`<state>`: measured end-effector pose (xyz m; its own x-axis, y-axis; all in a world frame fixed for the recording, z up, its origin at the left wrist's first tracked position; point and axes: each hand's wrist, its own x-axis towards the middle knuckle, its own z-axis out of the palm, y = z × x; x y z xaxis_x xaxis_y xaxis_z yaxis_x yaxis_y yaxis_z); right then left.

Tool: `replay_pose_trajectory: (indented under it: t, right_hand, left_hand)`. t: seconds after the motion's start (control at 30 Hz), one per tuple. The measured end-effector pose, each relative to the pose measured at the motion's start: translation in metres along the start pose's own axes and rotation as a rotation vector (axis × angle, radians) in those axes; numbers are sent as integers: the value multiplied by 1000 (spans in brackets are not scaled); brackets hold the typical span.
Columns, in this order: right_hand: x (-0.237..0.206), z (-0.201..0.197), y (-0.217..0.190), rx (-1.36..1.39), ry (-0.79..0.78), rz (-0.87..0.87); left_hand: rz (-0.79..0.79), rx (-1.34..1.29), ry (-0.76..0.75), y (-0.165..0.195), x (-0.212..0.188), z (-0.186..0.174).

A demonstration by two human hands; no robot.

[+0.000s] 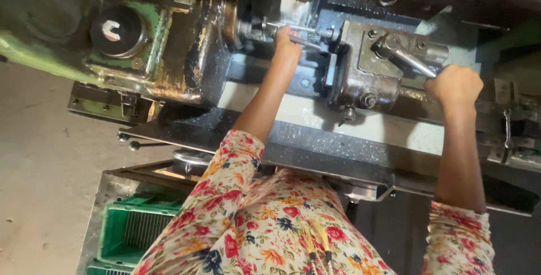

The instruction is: The person operates a metal forming machine by inserting small metal pieces into the die, actuating the machine with a lever, and collecting the formed parts into green plastic bins. The process is repeated continuously throughout the clip.

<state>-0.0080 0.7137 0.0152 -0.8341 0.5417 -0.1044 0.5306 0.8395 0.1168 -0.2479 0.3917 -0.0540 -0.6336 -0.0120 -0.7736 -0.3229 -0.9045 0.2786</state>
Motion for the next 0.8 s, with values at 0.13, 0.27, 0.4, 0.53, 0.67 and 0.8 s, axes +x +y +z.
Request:
replay_pose_trajectory:
  t: [0.13, 0.27, 0.4, 0.53, 0.67, 0.8]
  right_hand:
    - [-9, 5, -3, 47, 27, 55]
    - [-39, 20, -22, 72, 137, 170]
    - [-56, 28, -34, 80, 126, 160]
    - [-52, 21, -24, 39, 186, 74]
    - [-34, 7, -11, -5, 263, -9]
    - [-20, -3, -7, -10, 351, -75]
  left_hand:
    - [29, 39, 17, 1, 0, -3]
    - [-26, 46, -48, 10, -2, -5]
    - [-36, 24, -99, 19, -3, -5]
    - [-51, 7, -189, 15, -8, -19]
    - [-42, -47, -372, 7, -20, -37]
    - [8, -110, -406, 8, -28, -42]
